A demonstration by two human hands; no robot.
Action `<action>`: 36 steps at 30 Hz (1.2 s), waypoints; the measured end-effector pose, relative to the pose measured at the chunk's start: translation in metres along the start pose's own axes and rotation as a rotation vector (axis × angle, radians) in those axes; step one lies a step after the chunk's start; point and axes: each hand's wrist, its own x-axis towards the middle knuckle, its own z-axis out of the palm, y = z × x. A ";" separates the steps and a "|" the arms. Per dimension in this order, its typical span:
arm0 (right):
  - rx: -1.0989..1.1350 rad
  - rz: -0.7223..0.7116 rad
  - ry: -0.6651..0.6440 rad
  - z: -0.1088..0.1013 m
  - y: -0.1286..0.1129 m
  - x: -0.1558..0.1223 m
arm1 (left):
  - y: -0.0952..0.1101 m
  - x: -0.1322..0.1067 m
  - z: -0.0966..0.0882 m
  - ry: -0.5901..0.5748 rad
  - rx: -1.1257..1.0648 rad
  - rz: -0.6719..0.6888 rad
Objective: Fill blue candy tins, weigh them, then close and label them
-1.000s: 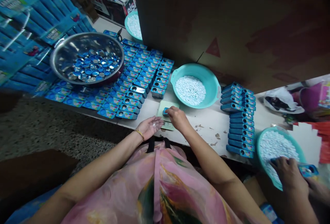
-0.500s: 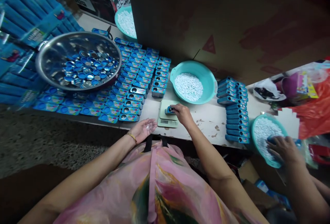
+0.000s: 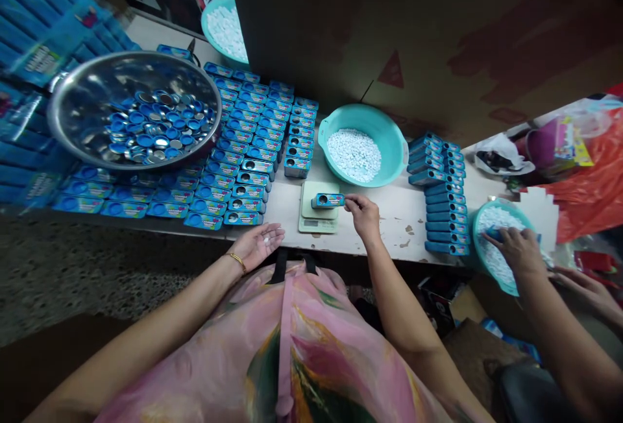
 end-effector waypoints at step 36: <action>-0.463 -0.556 -0.527 0.023 -0.011 -0.028 | -0.046 0.005 0.040 -0.094 -0.086 -0.070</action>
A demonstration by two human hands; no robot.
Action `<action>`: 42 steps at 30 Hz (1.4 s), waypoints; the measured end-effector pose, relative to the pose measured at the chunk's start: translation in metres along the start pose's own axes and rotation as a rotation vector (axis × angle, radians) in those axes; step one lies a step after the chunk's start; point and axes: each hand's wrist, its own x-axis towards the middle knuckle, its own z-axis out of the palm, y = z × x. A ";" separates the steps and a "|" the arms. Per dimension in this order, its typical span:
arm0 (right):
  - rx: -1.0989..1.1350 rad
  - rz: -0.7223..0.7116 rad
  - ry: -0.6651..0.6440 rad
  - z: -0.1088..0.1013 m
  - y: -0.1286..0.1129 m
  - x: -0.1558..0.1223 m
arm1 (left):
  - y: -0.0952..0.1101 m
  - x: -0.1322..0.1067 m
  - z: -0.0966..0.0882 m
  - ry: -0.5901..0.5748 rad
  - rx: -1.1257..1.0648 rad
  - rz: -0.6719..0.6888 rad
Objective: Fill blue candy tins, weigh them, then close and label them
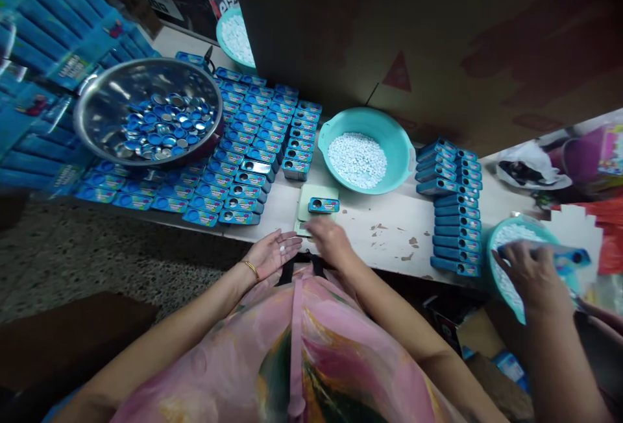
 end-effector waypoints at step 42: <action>-0.181 0.502 0.406 -0.086 0.148 0.016 | 0.012 0.001 -0.010 0.169 0.120 0.085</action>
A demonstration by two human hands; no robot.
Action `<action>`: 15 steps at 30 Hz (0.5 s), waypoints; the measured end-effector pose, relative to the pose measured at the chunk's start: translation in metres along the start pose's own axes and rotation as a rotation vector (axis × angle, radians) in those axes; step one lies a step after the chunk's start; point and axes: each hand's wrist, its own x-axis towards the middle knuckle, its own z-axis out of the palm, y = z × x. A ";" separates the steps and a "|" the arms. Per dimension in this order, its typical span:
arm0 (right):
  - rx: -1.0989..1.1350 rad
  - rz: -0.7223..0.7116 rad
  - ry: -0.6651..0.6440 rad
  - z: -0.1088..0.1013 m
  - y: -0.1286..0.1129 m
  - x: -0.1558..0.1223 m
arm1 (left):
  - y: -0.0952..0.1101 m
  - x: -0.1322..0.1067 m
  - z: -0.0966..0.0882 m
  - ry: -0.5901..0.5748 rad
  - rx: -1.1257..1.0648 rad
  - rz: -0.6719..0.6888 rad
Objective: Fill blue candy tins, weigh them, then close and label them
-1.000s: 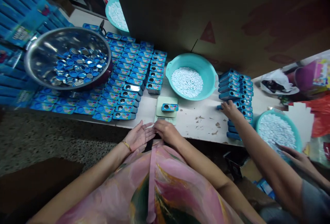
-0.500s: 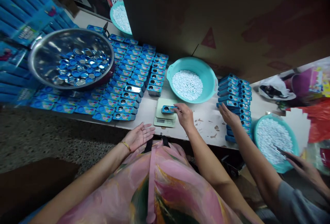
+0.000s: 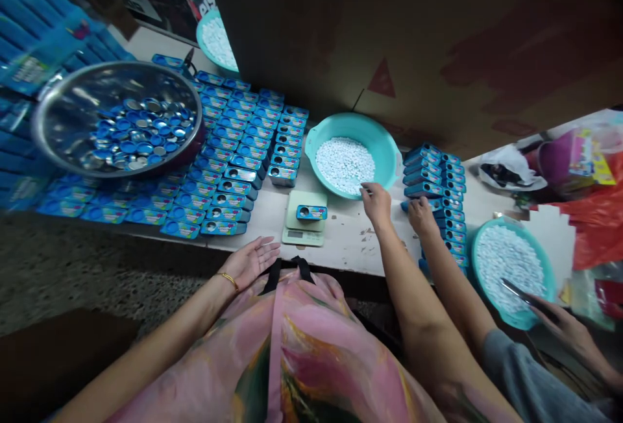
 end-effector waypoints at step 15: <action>-0.346 0.009 -0.692 0.035 -0.013 0.070 | -0.004 -0.019 -0.021 0.108 -0.085 0.092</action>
